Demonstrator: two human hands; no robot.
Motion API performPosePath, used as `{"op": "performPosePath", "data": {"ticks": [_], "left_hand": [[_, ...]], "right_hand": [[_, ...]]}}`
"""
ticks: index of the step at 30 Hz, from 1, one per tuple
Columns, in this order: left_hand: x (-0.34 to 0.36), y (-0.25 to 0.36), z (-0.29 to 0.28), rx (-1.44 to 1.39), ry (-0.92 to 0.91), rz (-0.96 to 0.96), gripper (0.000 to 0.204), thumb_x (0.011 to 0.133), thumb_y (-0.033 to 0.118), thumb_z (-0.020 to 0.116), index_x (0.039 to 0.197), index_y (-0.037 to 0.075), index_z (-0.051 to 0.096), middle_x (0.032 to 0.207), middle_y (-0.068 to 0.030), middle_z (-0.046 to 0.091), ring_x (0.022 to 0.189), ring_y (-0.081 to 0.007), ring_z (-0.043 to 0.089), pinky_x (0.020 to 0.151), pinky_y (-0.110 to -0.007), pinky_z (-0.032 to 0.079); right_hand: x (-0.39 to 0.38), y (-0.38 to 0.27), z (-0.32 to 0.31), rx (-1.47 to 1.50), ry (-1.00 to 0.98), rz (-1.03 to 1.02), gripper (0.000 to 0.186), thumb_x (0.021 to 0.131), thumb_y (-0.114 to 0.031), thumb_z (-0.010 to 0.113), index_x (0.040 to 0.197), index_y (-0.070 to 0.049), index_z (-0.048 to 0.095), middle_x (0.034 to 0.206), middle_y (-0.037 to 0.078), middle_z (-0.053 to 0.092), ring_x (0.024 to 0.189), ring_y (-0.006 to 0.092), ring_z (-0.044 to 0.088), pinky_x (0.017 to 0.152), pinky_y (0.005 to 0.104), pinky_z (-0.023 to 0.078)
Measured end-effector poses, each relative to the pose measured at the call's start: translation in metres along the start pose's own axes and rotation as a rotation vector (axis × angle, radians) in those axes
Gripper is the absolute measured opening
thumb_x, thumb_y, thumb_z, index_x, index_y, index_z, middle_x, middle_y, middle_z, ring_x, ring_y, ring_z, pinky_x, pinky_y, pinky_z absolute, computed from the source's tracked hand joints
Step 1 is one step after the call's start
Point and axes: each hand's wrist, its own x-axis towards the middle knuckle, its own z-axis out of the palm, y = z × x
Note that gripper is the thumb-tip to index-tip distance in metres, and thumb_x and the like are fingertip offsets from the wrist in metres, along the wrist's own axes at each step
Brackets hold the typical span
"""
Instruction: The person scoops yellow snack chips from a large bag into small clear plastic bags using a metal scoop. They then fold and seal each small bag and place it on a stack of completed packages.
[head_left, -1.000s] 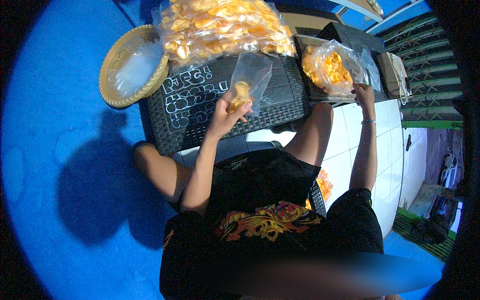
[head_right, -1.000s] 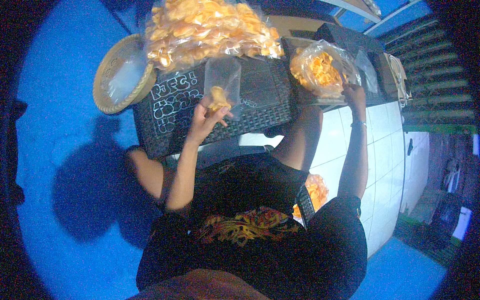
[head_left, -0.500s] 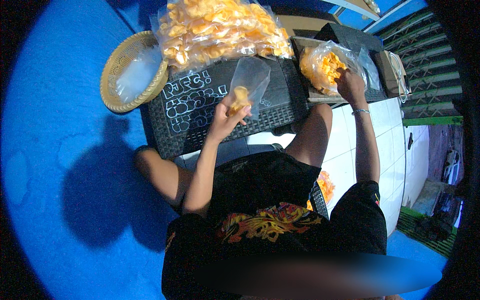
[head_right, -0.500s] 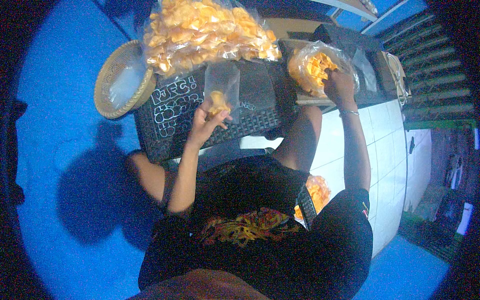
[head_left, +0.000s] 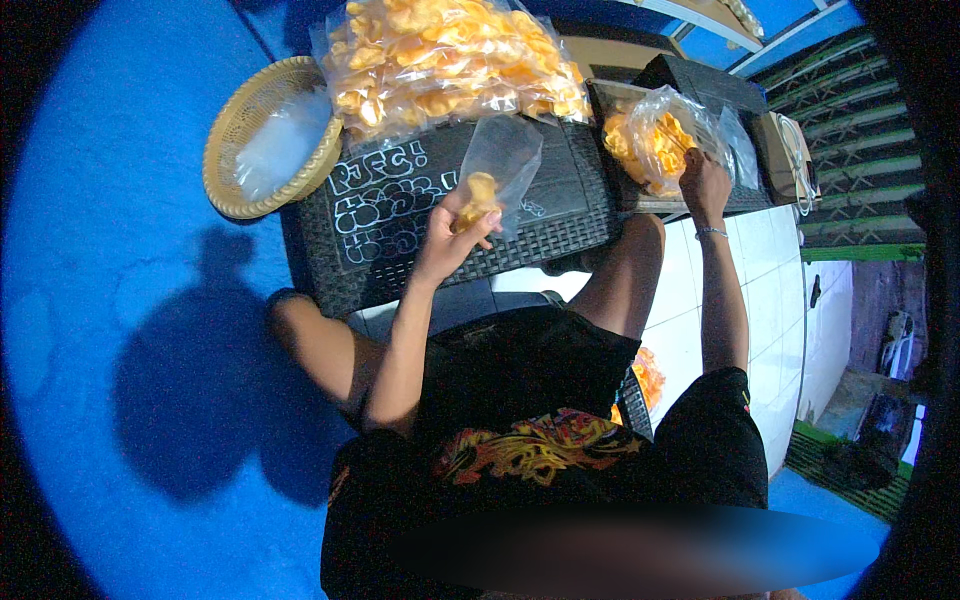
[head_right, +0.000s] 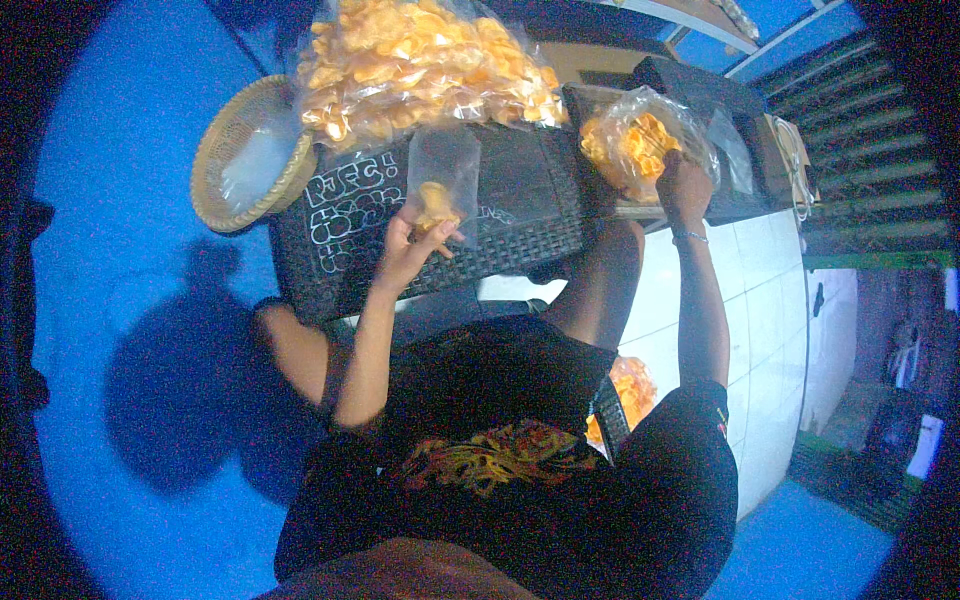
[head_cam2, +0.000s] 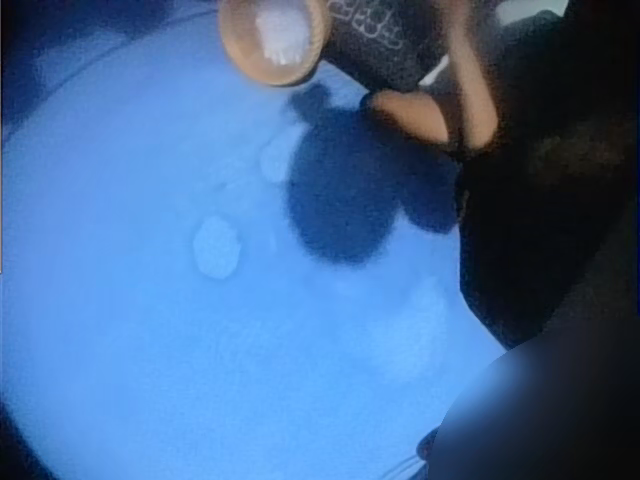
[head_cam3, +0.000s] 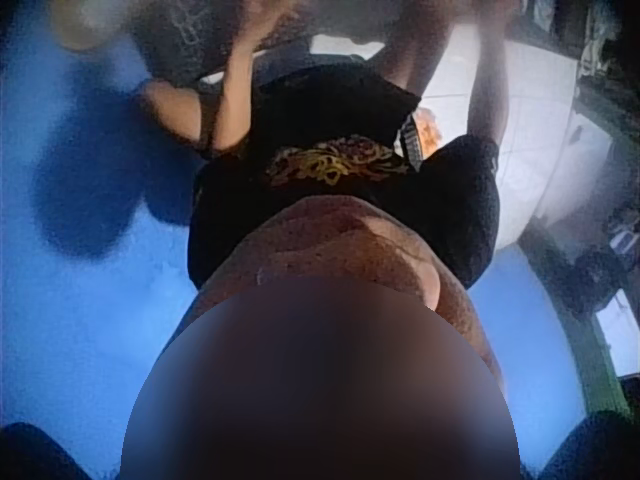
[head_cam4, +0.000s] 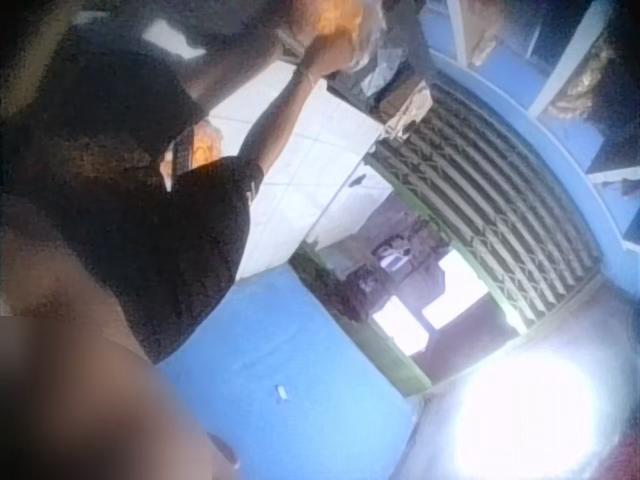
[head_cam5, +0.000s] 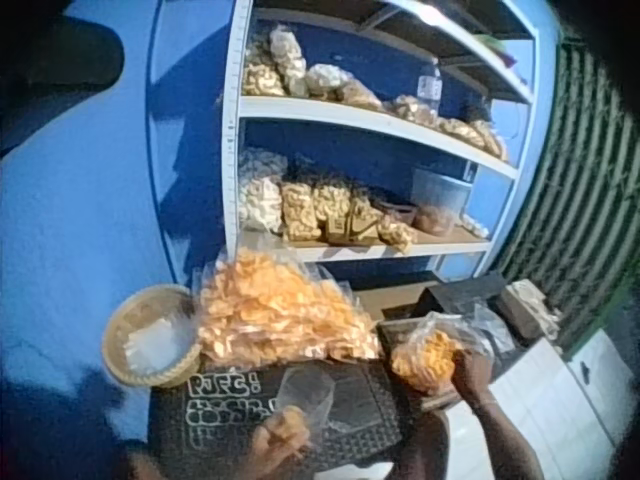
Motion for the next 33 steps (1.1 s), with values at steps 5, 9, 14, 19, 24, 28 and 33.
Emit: {"op": "performPosePath", "data": {"ticks": [5, 9, 14, 19, 24, 28, 33], "left_hand": [[0.001, -0.001, 0.001, 0.014, -0.005, 0.001, 0.041, 0.088, 0.016, 0.066, 0.124, 0.003, 0.052, 0.1, -0.0078, 0.066, 0.08, -0.0137, 0.066, 0.056, -0.024, 0.054], [0.001, -0.004, 0.001, 0.024, -0.008, 0.001, 0.041, 0.088, 0.016, 0.065, 0.124, 0.002, 0.052, 0.1, -0.0081, 0.066, 0.08, -0.014, 0.066, 0.056, -0.024, 0.054], [0.002, -0.006, 0.001, 0.036, -0.006, -0.015, 0.042, 0.088, 0.015, 0.065, 0.125, 0.003, 0.051, 0.101, -0.008, 0.066, 0.08, -0.0139, 0.066, 0.056, -0.024, 0.054], [0.001, -0.005, 0.004, -0.011, -0.022, -0.035, 0.048, 0.087, 0.014, 0.066, 0.13, 0.005, 0.047, 0.102, -0.0074, 0.065, 0.08, -0.0133, 0.065, 0.056, -0.024, 0.054], [-0.001, -0.005, 0.006, 0.008, -0.038, -0.045, 0.05, 0.087, 0.014, 0.065, 0.132, 0.005, 0.045, 0.104, -0.0076, 0.064, 0.081, -0.0137, 0.065, 0.056, -0.023, 0.055], [-0.001, -0.006, 0.005, -0.012, -0.014, -0.062, 0.051, 0.087, 0.013, 0.066, 0.132, 0.006, 0.045, 0.105, -0.0075, 0.063, 0.081, -0.0135, 0.065, 0.056, -0.023, 0.055], [0.0, -0.006, 0.003, -0.032, -0.023, -0.034, 0.052, 0.086, 0.011, 0.067, 0.132, 0.006, 0.045, 0.106, -0.007, 0.063, 0.081, -0.0128, 0.064, 0.056, -0.023, 0.054]], "right_hand": [[-0.003, 0.015, -0.01, 0.066, -0.137, 0.304, 0.021, 0.077, -0.02, 0.058, 0.095, -0.015, 0.068, 0.09, 0.014, 0.069, 0.087, 0.0354, 0.066, 0.073, 0.0459, 0.052], [-0.006, 0.026, -0.01, 0.103, -0.118, 0.377, 0.022, 0.077, -0.025, 0.06, 0.095, -0.015, 0.069, 0.088, 0.016, 0.068, 0.087, 0.0366, 0.066, 0.073, 0.0458, 0.053], [-0.007, 0.026, -0.006, 0.032, -0.091, 0.163, 0.026, 0.084, -0.027, 0.063, 0.105, -0.012, 0.066, 0.093, 0.019, 0.068, 0.084, 0.0358, 0.066, 0.071, 0.0445, 0.052], [0.0, 0.017, 0.004, -0.103, 0.05, -0.168, 0.037, 0.078, -0.013, 0.062, 0.115, -0.008, 0.059, 0.099, 0.013, 0.063, 0.086, 0.0317, 0.064, 0.07, 0.0435, 0.052], [0.004, 0.016, 0.014, -0.154, 0.171, -0.192, 0.038, 0.074, -0.009, 0.062, 0.112, -0.009, 0.061, 0.1, 0.012, 0.064, 0.086, 0.0313, 0.063, 0.075, 0.0418, 0.051], [0.0, 0.02, 0.01, -0.148, 0.107, -0.072, 0.033, 0.077, -0.012, 0.06, 0.109, -0.011, 0.062, 0.091, 0.011, 0.066, 0.081, 0.0316, 0.065, 0.073, 0.0441, 0.051], [-0.01, 0.026, -0.014, -0.033, -0.047, 0.224, 0.023, 0.078, -0.017, 0.058, 0.099, -0.014, 0.066, 0.086, 0.014, 0.068, 0.081, 0.0332, 0.067, 0.067, 0.0458, 0.052]]}}
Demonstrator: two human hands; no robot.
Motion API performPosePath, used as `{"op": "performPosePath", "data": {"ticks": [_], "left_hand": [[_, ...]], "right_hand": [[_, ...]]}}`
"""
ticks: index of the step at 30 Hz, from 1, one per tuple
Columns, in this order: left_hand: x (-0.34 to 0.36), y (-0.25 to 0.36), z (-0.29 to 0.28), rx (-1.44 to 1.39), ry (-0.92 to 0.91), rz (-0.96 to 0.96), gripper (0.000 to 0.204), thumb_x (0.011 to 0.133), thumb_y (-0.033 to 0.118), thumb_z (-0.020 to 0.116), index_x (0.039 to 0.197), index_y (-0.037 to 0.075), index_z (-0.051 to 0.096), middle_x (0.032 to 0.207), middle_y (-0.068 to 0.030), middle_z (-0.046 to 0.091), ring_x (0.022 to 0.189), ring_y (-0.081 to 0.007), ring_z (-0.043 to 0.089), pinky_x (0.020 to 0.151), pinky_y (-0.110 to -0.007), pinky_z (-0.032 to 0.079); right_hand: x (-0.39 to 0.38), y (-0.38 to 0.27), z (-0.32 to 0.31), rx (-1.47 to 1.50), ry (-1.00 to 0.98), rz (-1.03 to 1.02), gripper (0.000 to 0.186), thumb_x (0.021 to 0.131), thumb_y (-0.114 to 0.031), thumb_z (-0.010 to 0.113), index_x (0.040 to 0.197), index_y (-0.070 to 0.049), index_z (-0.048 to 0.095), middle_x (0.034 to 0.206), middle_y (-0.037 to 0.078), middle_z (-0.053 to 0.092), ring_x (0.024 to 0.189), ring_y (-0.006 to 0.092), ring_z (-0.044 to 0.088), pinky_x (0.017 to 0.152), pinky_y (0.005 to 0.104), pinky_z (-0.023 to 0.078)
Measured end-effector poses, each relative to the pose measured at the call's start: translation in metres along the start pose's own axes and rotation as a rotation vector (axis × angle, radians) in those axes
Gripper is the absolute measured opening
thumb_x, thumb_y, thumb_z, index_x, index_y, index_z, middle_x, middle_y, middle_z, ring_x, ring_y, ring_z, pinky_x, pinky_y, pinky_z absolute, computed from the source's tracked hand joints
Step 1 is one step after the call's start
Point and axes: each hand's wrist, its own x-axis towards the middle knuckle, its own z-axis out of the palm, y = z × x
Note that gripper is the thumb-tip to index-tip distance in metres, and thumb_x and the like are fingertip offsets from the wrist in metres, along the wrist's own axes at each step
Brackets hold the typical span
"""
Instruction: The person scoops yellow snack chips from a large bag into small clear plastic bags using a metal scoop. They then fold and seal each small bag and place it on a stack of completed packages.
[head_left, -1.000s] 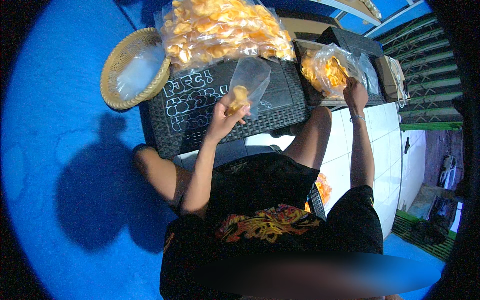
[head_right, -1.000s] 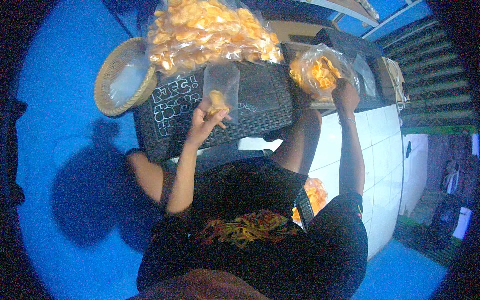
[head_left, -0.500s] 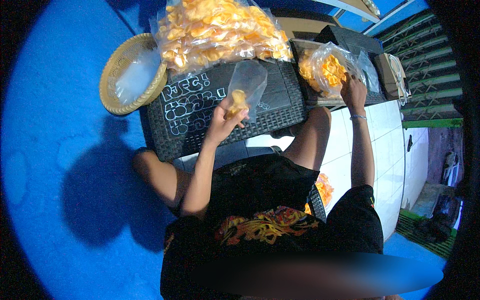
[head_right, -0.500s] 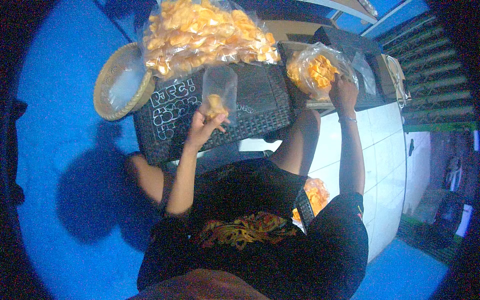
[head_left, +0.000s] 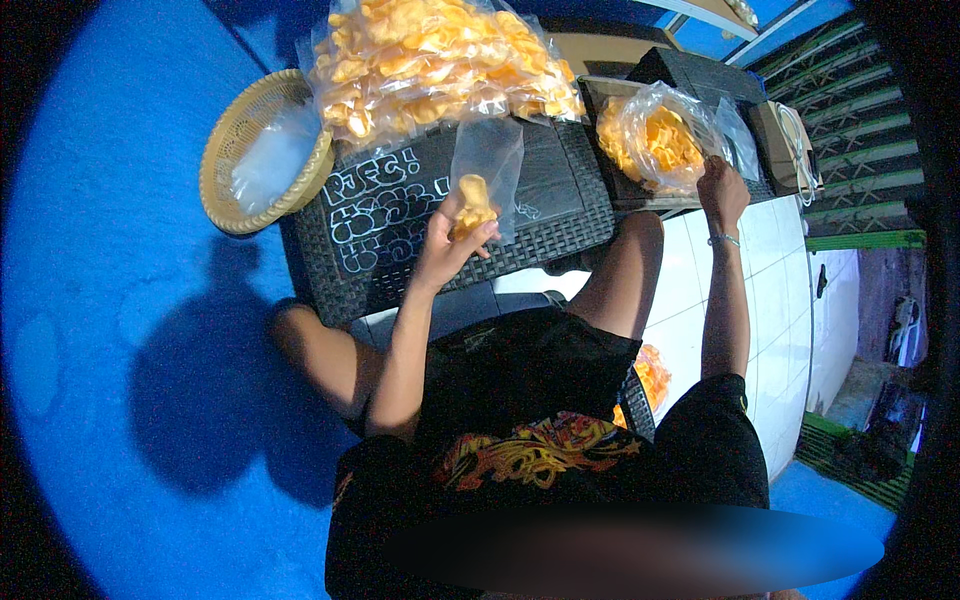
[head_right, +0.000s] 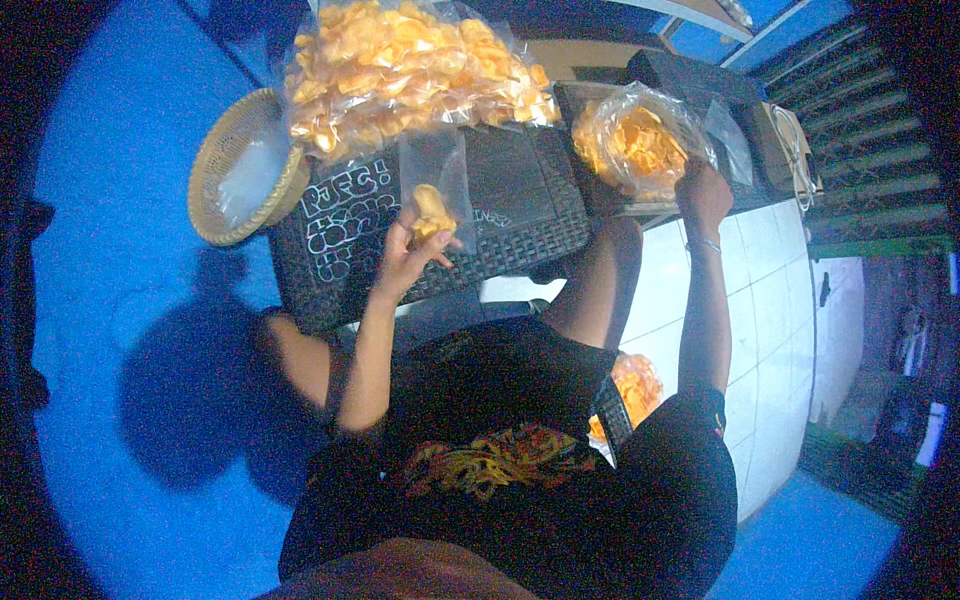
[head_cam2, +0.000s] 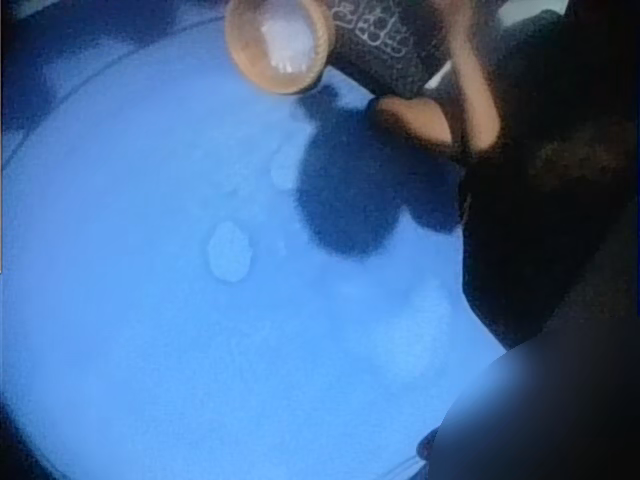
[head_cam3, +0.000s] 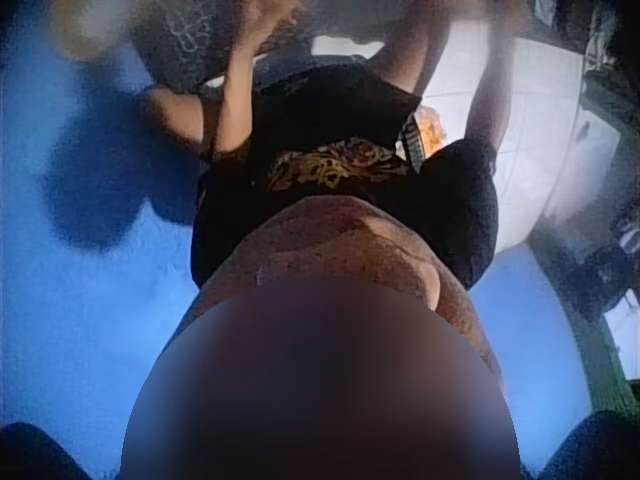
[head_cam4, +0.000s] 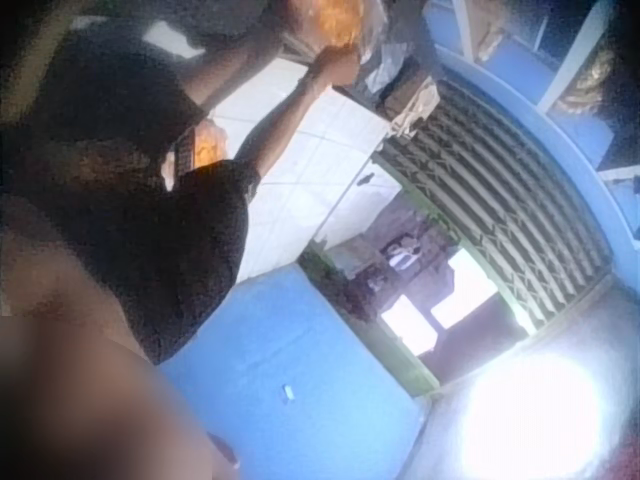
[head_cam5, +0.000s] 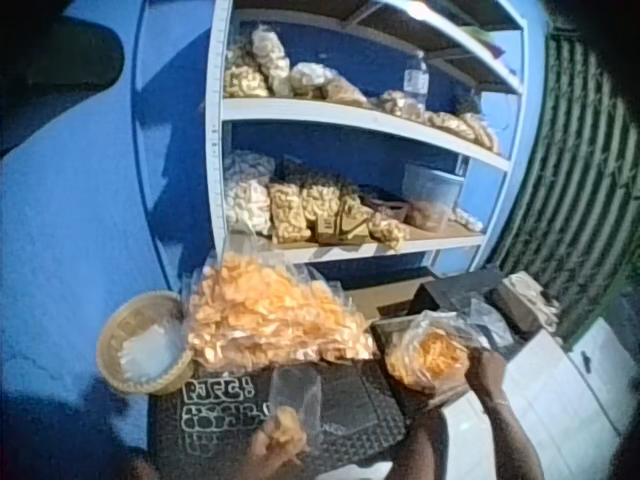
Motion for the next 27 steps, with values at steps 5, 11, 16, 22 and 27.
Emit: {"op": "performPosePath", "data": {"ticks": [5, 11, 16, 22, 27], "left_hand": [[-0.001, 0.004, 0.002, 0.026, 0.014, 0.015, 0.053, 0.083, 0.008, 0.069, 0.131, 0.006, 0.046, 0.107, -0.0056, 0.063, 0.083, -0.0108, 0.062, 0.056, -0.023, 0.054], [0.0, 0.008, 0.005, 0.074, 0.021, 0.003, 0.05, 0.083, 0.008, 0.07, 0.127, 0.005, 0.048, 0.107, -0.0044, 0.062, 0.083, -0.0084, 0.06, 0.059, -0.021, 0.053], [0.001, 0.005, 0.007, 0.113, 0.017, 0.039, 0.039, 0.084, 0.01, 0.069, 0.119, 0.004, 0.052, 0.104, -0.0025, 0.061, 0.084, -0.0068, 0.057, 0.067, -0.022, 0.05], [-0.001, 0.003, 0.005, 0.223, 0.047, 0.123, 0.038, 0.085, 0.01, 0.068, 0.117, 0.002, 0.051, 0.105, -0.0024, 0.059, 0.094, -0.0099, 0.055, 0.082, -0.026, 0.047], [-0.001, 0.006, 0.004, 0.242, 0.052, 0.087, 0.052, 0.083, 0.012, 0.072, 0.127, 0.001, 0.048, 0.12, -0.0064, 0.057, 0.11, -0.0159, 0.054, 0.095, -0.031, 0.042]], "right_hand": [[-0.016, 0.001, -0.033, -0.02, -0.091, 0.103, 0.023, 0.078, -0.02, 0.057, 0.097, -0.018, 0.069, 0.09, 0.014, 0.068, 0.085, 0.0346, 0.066, 0.07, 0.0447, 0.053], [-0.031, -0.021, -0.074, 0.212, -0.006, 0.092, 0.022, 0.084, -0.023, 0.06, 0.103, -0.017, 0.07, 0.091, 0.014, 0.069, 0.083, 0.034, 0.067, 0.072, 0.043, 0.052], [-0.049, -0.057, -0.107, 0.493, -0.001, -0.093, 0.019, 0.085, -0.017, 0.062, 0.101, -0.009, 0.07, 0.088, 0.017, 0.069, 0.082, 0.0315, 0.068, 0.07, 0.0377, 0.052], [-0.079, -0.106, -0.141, 0.788, 0.073, -0.268, 0.016, 0.083, -0.01, 0.064, 0.097, -0.003, 0.07, 0.084, 0.016, 0.069, 0.077, 0.0293, 0.07, 0.069, 0.0347, 0.052], [-0.091, -0.13, -0.161, 0.6, 0.026, -0.389, 0.028, 0.072, -0.005, 0.068, 0.099, -0.009, 0.068, 0.084, 0.012, 0.068, 0.073, 0.0311, 0.067, 0.065, 0.0374, 0.051]]}}
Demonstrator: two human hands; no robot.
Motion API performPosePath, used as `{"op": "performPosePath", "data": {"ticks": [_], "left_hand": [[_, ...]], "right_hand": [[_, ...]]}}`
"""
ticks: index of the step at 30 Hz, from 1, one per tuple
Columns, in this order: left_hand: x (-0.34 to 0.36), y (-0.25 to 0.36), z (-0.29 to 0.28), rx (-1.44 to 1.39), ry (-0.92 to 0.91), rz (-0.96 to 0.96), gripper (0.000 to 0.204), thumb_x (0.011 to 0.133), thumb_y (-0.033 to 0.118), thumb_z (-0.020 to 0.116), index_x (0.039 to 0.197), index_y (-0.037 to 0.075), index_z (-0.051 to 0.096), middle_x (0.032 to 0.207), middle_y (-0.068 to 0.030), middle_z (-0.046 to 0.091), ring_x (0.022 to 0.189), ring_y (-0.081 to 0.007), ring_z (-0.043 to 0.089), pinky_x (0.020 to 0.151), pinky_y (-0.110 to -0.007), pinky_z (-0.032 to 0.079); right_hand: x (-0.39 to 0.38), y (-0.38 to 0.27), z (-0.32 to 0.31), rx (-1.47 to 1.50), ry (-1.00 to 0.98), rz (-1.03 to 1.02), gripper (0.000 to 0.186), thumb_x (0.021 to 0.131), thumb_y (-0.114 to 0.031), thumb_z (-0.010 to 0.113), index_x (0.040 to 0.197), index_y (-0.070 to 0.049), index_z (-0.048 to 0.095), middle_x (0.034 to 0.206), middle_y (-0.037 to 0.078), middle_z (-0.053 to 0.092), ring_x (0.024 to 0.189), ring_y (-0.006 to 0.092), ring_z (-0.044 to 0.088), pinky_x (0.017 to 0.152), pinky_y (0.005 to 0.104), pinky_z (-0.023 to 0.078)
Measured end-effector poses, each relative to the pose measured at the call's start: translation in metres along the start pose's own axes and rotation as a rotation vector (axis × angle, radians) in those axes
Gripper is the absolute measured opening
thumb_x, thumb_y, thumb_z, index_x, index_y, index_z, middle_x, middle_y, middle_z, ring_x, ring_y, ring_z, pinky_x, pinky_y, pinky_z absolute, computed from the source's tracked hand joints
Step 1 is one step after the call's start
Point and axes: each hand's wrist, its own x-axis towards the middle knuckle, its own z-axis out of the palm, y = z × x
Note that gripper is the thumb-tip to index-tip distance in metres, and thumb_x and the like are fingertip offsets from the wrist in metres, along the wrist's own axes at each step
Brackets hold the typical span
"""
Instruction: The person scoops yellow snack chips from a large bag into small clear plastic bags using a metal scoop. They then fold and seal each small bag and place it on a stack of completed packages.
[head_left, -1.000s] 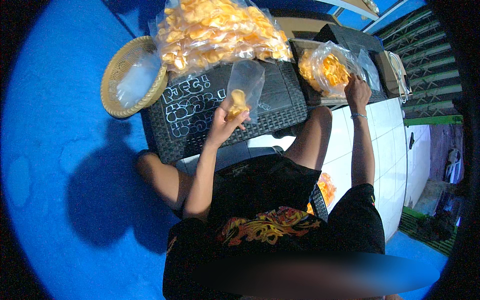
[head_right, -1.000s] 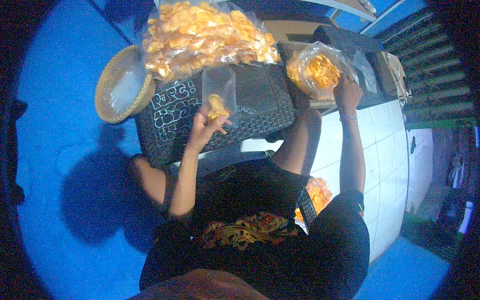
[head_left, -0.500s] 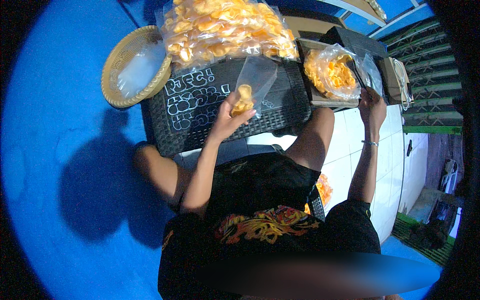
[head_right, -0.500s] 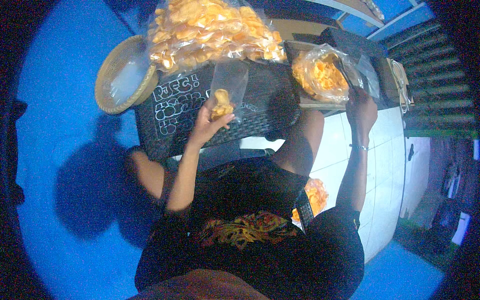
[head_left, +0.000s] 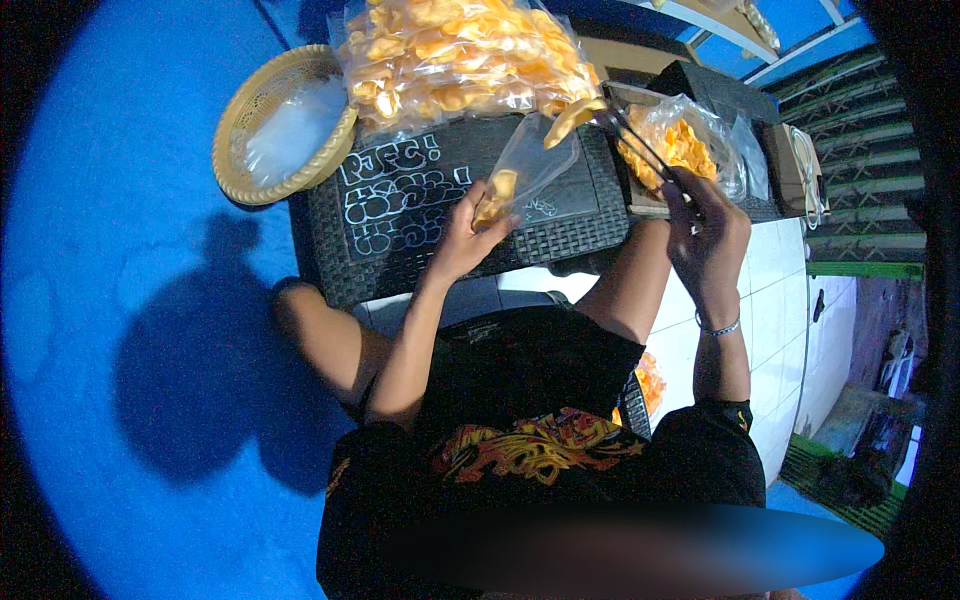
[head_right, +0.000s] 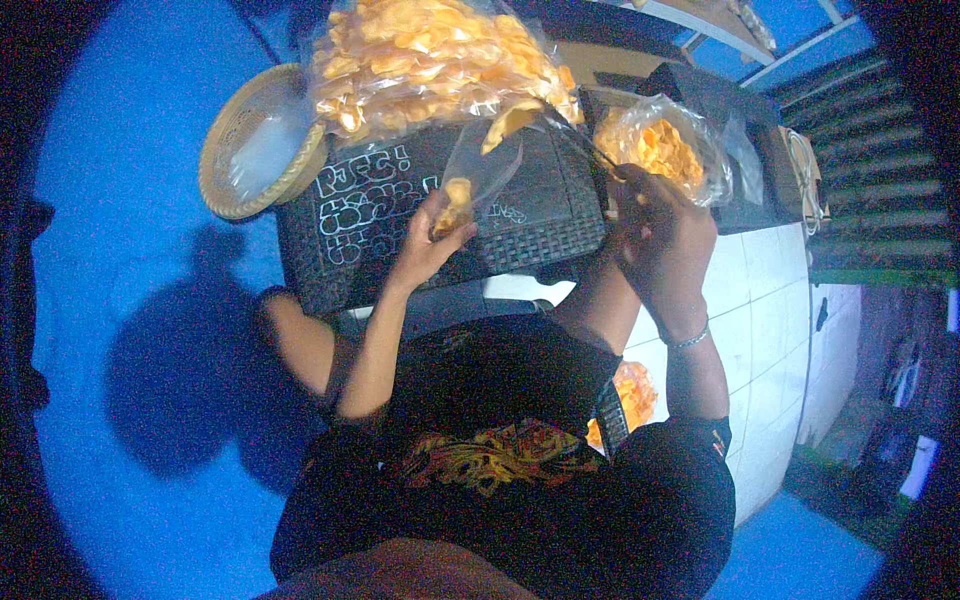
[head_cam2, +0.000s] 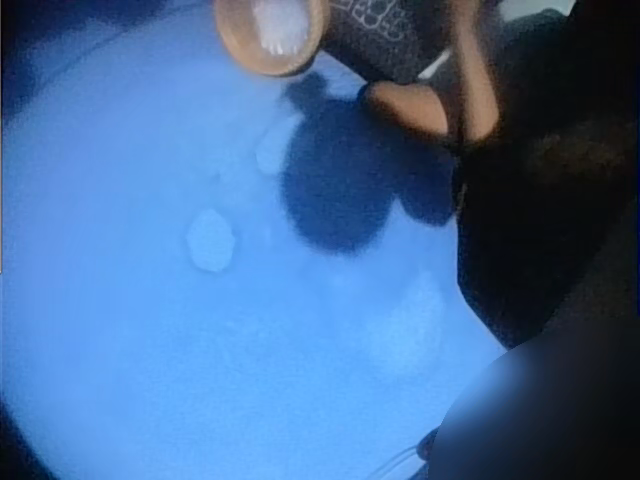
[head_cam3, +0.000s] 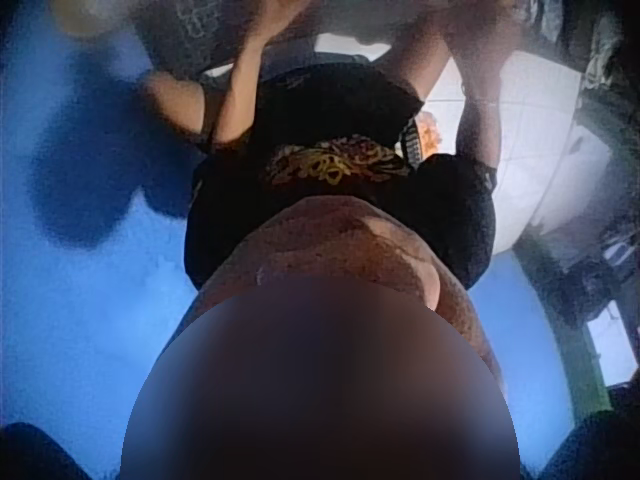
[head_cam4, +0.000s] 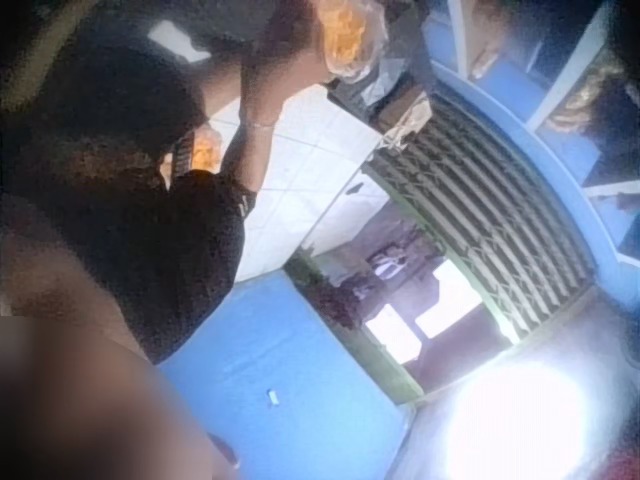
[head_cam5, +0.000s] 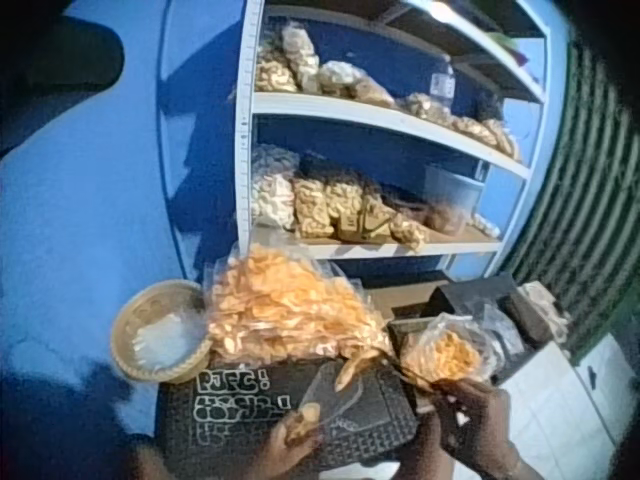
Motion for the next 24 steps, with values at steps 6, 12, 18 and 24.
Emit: {"op": "performPosePath", "data": {"ticks": [6, 12, 18, 24], "left_hand": [[-0.002, -0.004, 0.005, 0.009, 0.094, 0.07, 0.052, 0.085, 0.012, 0.07, 0.129, 0.0, 0.046, 0.119, -0.008, 0.058, 0.11, -0.0144, 0.053, 0.092, -0.03, 0.044], [0.0, -0.009, 0.001, 0.034, 0.074, 0.101, 0.051, 0.085, 0.009, 0.069, 0.13, 0.001, 0.046, 0.12, -0.0087, 0.057, 0.111, -0.0155, 0.053, 0.093, -0.032, 0.044], [-0.004, -0.007, -0.005, 0.024, -0.093, -0.006, 0.046, 0.085, 0.004, 0.066, 0.127, 0.001, 0.049, 0.118, -0.0068, 0.059, 0.107, -0.0144, 0.055, 0.093, -0.031, 0.044], [-0.004, -0.007, -0.006, -0.037, -0.078, 0.124, 0.048, 0.082, 0.007, 0.07, 0.126, 0.001, 0.051, 0.117, -0.0058, 0.06, 0.107, -0.0135, 0.055, 0.094, -0.031, 0.045]], "right_hand": [[0.003, -0.013, -0.005, -0.003, -0.108, -0.07, 0.026, 0.073, -0.007, 0.067, 0.099, -0.008, 0.067, 0.088, 0.014, 0.068, 0.078, 0.0322, 0.066, 0.07, 0.0394, 0.052], [0.01, -0.009, 0.001, 0.338, -0.121, 0.034, 0.032, 0.078, -0.016, 0.071, 0.104, 0.0, 0.061, 0.093, 0.015, 0.067, 0.087, 0.0282, 0.068, 0.075, 0.0371, 0.052], [0.017, 0.004, 0.038, 0.818, -0.25, -0.157, 0.057, 0.079, -0.018, 0.076, 0.124, 0.003, 0.049, 0.11, 0.013, 0.063, 0.099, 0.0184, 0.061, 0.084, 0.0307, 0.049], [0.022, 0.003, 0.05, 0.478, -0.409, -0.244, 0.043, 0.066, 0.0, 0.063, 0.109, 0.001, 0.058, 0.095, 0.02, 0.065, 0.094, 0.0325, 0.064, 0.082, 0.0381, 0.05]]}}
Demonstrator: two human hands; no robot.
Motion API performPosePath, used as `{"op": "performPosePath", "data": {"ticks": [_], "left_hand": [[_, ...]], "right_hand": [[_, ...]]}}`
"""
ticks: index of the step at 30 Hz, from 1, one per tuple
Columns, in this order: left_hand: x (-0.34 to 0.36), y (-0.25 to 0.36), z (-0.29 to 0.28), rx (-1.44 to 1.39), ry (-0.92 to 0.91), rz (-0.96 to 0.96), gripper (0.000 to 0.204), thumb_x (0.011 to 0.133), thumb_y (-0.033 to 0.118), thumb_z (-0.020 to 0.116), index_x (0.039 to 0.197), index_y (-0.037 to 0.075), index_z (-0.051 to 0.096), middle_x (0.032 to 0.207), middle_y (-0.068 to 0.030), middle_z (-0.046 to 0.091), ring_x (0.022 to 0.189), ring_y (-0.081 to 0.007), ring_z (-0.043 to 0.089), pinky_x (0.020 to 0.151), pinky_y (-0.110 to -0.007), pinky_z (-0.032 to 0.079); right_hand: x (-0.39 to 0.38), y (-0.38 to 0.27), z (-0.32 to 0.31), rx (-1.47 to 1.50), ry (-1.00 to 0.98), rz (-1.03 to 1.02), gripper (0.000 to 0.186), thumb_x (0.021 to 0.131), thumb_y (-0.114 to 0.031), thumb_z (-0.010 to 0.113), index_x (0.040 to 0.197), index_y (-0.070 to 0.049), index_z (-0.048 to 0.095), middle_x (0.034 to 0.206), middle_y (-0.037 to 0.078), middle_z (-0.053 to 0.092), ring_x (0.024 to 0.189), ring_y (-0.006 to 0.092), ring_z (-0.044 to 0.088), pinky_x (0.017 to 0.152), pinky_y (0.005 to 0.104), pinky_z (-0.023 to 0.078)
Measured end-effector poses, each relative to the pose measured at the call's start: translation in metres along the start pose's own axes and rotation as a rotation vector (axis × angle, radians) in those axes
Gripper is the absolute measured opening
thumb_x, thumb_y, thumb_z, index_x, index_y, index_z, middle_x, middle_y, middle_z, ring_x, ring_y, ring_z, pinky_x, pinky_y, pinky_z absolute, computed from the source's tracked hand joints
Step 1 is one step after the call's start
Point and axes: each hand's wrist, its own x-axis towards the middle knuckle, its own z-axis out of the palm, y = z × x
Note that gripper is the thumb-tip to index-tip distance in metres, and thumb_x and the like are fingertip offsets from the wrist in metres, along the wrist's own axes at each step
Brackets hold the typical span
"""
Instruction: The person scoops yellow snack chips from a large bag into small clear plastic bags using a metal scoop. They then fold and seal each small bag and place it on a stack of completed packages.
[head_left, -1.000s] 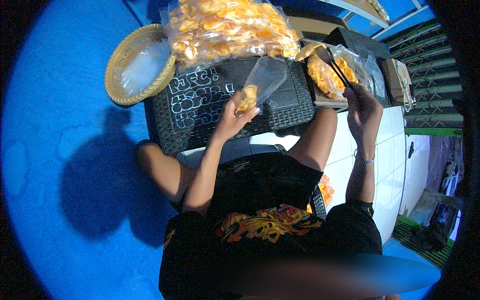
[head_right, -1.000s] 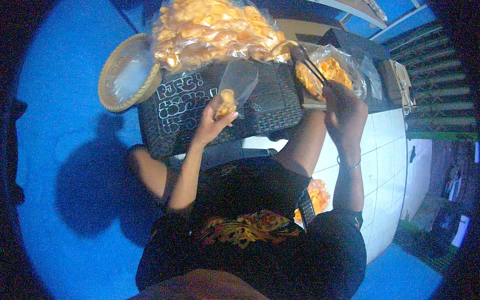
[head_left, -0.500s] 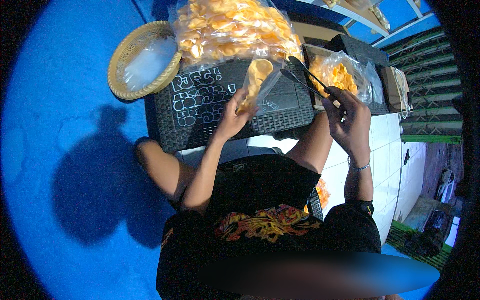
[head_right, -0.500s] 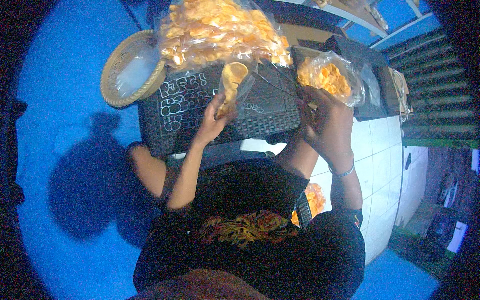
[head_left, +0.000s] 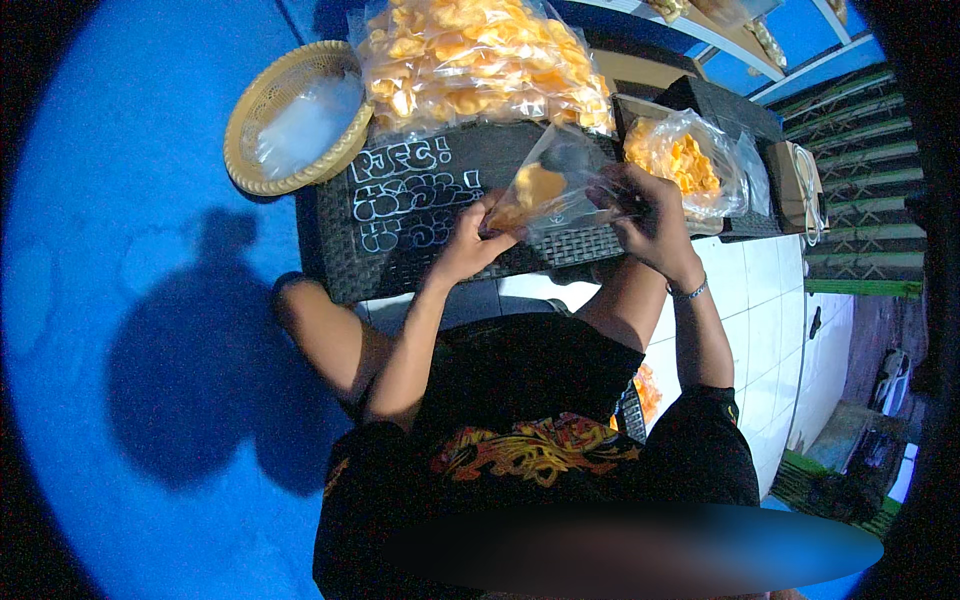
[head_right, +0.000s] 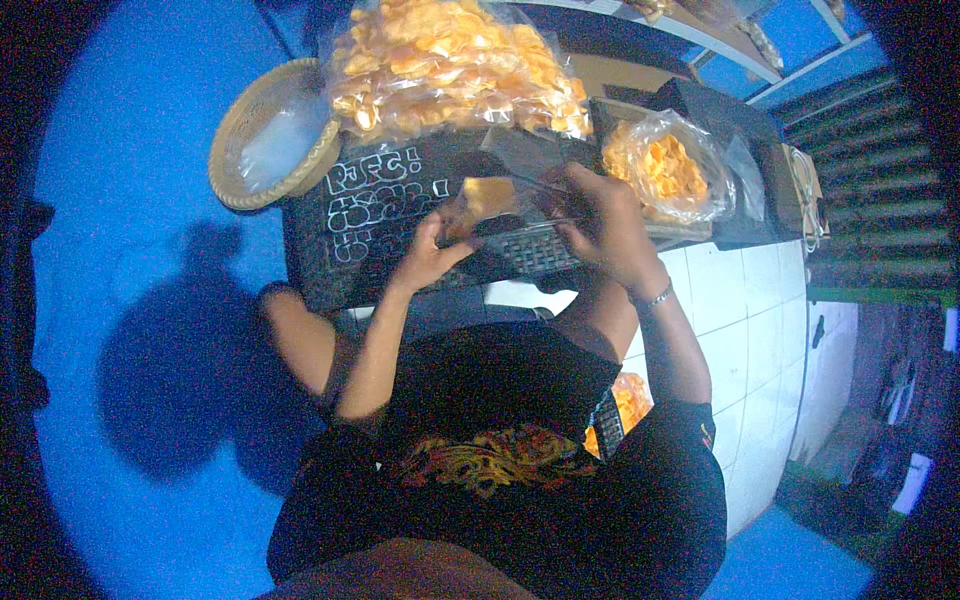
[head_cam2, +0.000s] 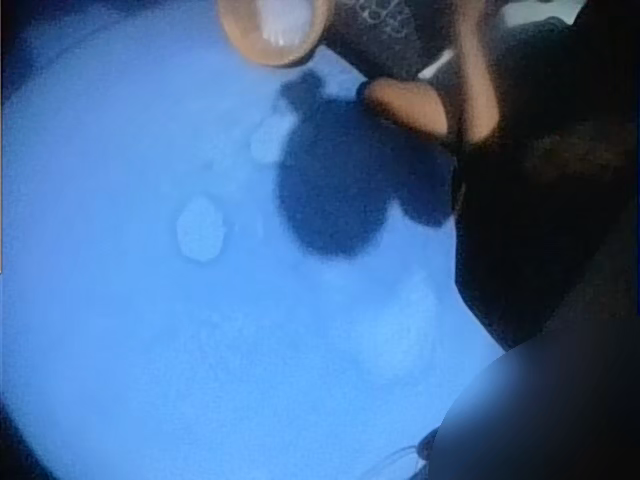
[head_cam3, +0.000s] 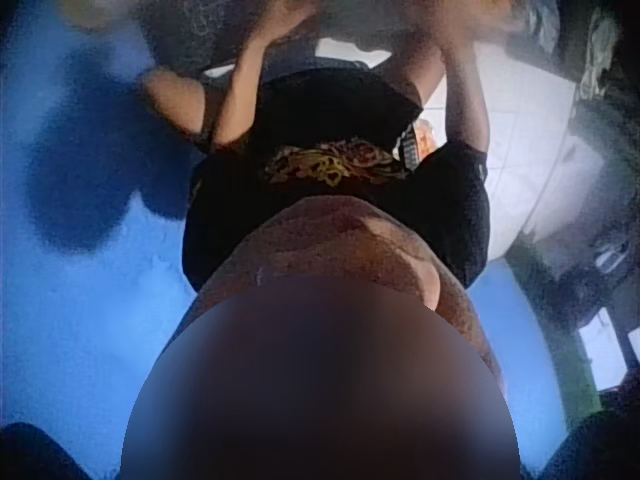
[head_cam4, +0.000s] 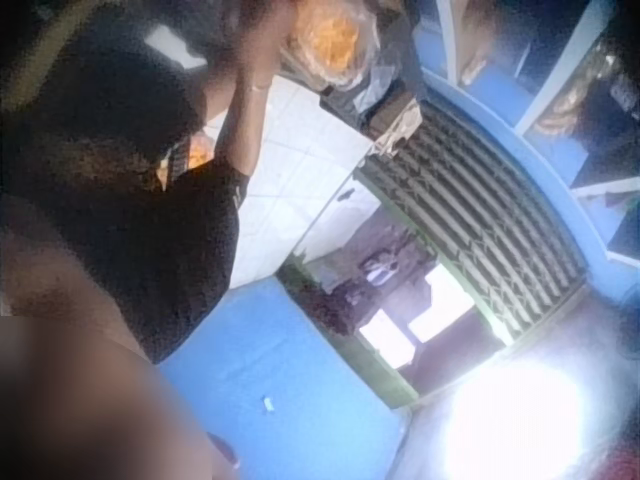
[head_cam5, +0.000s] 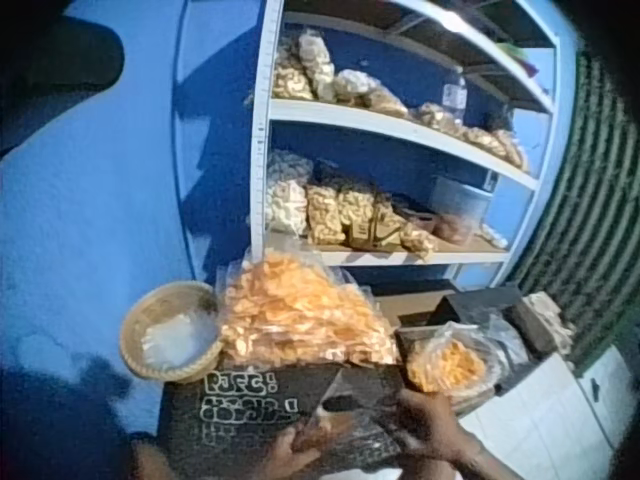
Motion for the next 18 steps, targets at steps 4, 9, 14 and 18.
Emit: {"op": "performPosePath", "data": {"ticks": [4, 9, 14, 18], "left_hand": [[-0.004, 0.002, -0.007, 0.043, -0.02, -0.054, 0.053, 0.08, 0.014, 0.074, 0.126, 0.001, 0.05, 0.119, -0.0071, 0.059, 0.11, -0.0159, 0.055, 0.096, -0.033, 0.044], [0.002, -0.002, -0.01, -0.107, -0.069, 0.027, 0.057, 0.08, 0.021, 0.076, 0.127, 0.002, 0.05, 0.122, -0.0086, 0.058, 0.115, -0.0185, 0.053, 0.1, -0.035, 0.042], [0.002, 0.001, -0.007, -0.074, -0.07, 0.083, 0.055, 0.08, 0.02, 0.075, 0.126, 0.003, 0.05, 0.124, -0.0089, 0.057, 0.116, -0.0187, 0.053, 0.101, -0.035, 0.041], [-0.003, 0.008, 0.008, -0.158, 0.065, -0.026, 0.06, 0.071, 0.017, 0.083, 0.121, 0.002, 0.054, 0.119, -0.0088, 0.06, 0.111, -0.0175, 0.055, 0.099, -0.035, 0.042]], "right_hand": [[-0.001, -0.012, -0.008, -0.106, -0.042, 0.013, 0.042, 0.063, 0.001, 0.061, 0.105, -0.001, 0.059, 0.09, 0.022, 0.065, 0.088, 0.038, 0.065, 0.077, 0.0416, 0.052], [0.0, -0.026, -0.007, -0.042, 0.05, 0.015, 0.039, 0.065, 0.003, 0.056, 0.104, 0.005, 0.058, 0.092, 0.016, 0.067, 0.092, 0.0205, 0.067, 0.082, 0.032, 0.051], [0.003, -0.035, -0.007, -0.012, -0.056, 0.046, 0.035, 0.065, -0.004, 0.059, 0.1, -0.002, 0.061, 0.089, 0.022, 0.065, 0.087, 0.0384, 0.065, 0.075, 0.0405, 0.052], [0.006, -0.035, -0.004, 0.144, -0.148, -0.079, 0.028, 0.068, -0.006, 0.058, 0.096, 0.001, 0.062, 0.087, 0.02, 0.066, 0.084, 0.0352, 0.067, 0.075, 0.0384, 0.052]]}}
